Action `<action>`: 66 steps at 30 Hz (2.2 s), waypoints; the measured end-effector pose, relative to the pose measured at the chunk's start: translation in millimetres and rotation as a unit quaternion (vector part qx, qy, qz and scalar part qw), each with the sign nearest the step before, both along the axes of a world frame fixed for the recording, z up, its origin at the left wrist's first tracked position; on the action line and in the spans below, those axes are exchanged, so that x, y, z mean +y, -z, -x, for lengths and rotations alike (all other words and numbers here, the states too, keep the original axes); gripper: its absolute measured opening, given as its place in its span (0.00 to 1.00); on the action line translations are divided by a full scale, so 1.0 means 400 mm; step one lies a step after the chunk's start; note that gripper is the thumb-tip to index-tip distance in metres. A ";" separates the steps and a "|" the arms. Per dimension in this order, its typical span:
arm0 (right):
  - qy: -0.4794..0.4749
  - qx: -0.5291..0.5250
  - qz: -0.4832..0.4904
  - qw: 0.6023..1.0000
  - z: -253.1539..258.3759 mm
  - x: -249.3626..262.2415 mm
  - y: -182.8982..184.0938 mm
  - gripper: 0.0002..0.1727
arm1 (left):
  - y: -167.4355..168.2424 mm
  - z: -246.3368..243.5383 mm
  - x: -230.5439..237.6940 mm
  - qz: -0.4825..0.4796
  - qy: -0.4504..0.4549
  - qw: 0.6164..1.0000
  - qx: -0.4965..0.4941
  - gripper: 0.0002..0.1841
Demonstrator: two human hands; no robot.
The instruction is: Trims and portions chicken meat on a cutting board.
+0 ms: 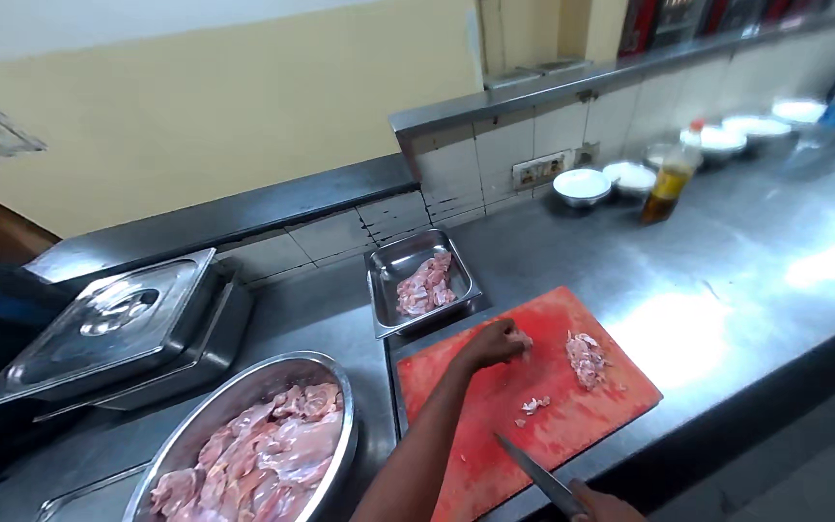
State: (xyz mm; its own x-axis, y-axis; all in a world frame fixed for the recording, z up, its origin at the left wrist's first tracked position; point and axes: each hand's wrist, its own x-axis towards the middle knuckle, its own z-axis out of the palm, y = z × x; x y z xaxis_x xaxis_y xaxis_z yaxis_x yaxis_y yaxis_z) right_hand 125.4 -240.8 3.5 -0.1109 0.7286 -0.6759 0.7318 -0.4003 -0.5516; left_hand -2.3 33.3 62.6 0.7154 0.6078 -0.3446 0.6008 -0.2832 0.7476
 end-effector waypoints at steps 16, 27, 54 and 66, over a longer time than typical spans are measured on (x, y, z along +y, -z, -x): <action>0.255 0.112 -0.022 0.960 -0.119 0.095 0.035 0.24 | 0.114 0.223 -0.263 -0.201 0.122 0.967 0.098 0.21; 0.123 0.057 0.028 0.990 -0.007 0.111 0.020 0.25 | 0.153 0.251 -0.243 -0.125 -0.095 0.987 0.029 0.21; 0.197 0.105 -0.021 0.974 -0.013 0.086 0.011 0.26 | 0.194 0.289 -0.283 -0.055 -0.305 0.944 0.113 0.25; 0.140 0.009 -0.011 0.990 -0.041 0.214 0.006 0.26 | 0.270 0.227 -0.230 -0.157 -0.148 0.976 0.018 0.16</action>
